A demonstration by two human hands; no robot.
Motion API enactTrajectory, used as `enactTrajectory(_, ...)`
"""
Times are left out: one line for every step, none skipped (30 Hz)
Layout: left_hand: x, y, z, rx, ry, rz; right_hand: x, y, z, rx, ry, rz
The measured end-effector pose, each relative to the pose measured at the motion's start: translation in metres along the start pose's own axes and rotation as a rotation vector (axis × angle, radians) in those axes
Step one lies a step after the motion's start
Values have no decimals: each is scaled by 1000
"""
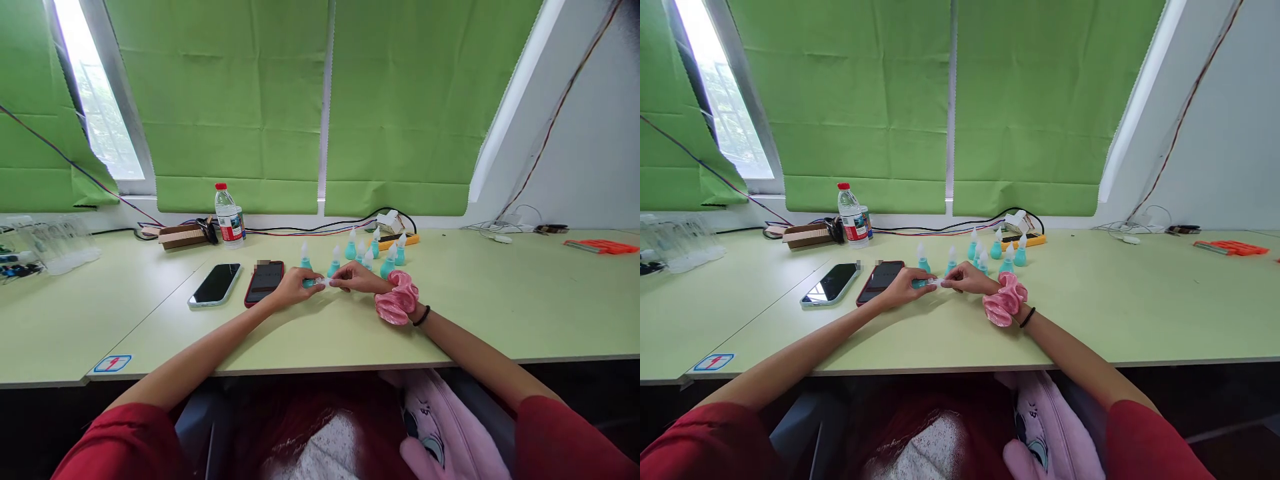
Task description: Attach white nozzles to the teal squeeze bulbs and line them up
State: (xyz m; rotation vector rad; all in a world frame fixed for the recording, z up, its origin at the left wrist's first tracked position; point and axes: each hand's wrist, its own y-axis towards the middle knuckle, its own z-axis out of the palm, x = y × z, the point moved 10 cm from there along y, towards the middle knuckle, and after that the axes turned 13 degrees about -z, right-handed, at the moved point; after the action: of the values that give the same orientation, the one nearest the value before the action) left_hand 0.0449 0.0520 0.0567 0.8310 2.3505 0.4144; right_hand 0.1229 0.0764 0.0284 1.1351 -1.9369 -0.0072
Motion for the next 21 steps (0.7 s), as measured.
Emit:
enactTrajectory(0,0,0,-11,26,-1,-1,0,1,5,14,3)
enactTrajectory(0,-1,-1,-22,51,-1,-1,0,1,8,30,6)
enactTrajectory(-1,-1,-1,-31,73,2,-2,-1,1,6,48,11)
enactTrajectory(-2,-1,-1,-37,92,9,-2,-1,2,6,73,17)
enactTrajectory(-4,-2,-2,-39,108,21,-2,-1,2,5,103,24)
enactTrajectory(-6,-2,-2,-38,123,35,-3,-1,3,6,139,34)
enactTrajectory(-8,-3,-2,-33,139,51,-3,-2,4,8,180,47)
enactTrajectory(-9,-3,-2,-26,156,67,-4,-2,5,9,224,65)
enactTrajectory(-11,-4,-2,-21,175,84,-5,-2,7,8,267,85)
enactTrajectory(-12,-4,-1,-16,196,101,-7,-3,8,8,309,106)
enactTrajectory(-13,-5,0,-12,218,118,-8,-3,10,6,349,125)
enactTrajectory(-14,-5,1,-11,241,134,-10,-4,11,2,386,142)
enactTrajectory(-15,-6,2,-12,267,149,-12,-4,13,-2,417,158)
enactTrajectory(-15,-7,3,-15,291,164,-15,-4,14,-4,443,172)
enactTrajectory(-16,-8,4,-19,312,176,-17,-4,15,-5,464,183)
enactTrajectory(-16,-8,5,-27,328,185,-18,-4,16,-7,482,191)
enactTrajectory(-17,-9,5,-37,339,192,-19,-4,17,-11,497,197)
enactTrajectory(-17,-9,5,-50,343,194,-20,-4,17,-16,511,202)
enactTrajectory(-17,-9,3,-66,342,189,-20,-3,16,-31,526,204)
enactTrajectory(-17,-8,1,-88,337,181,-20,-3,15,-56,541,205)
enactTrajectory(-16,-7,-1,-112,330,171,-19,-2,12,-90,553,206)
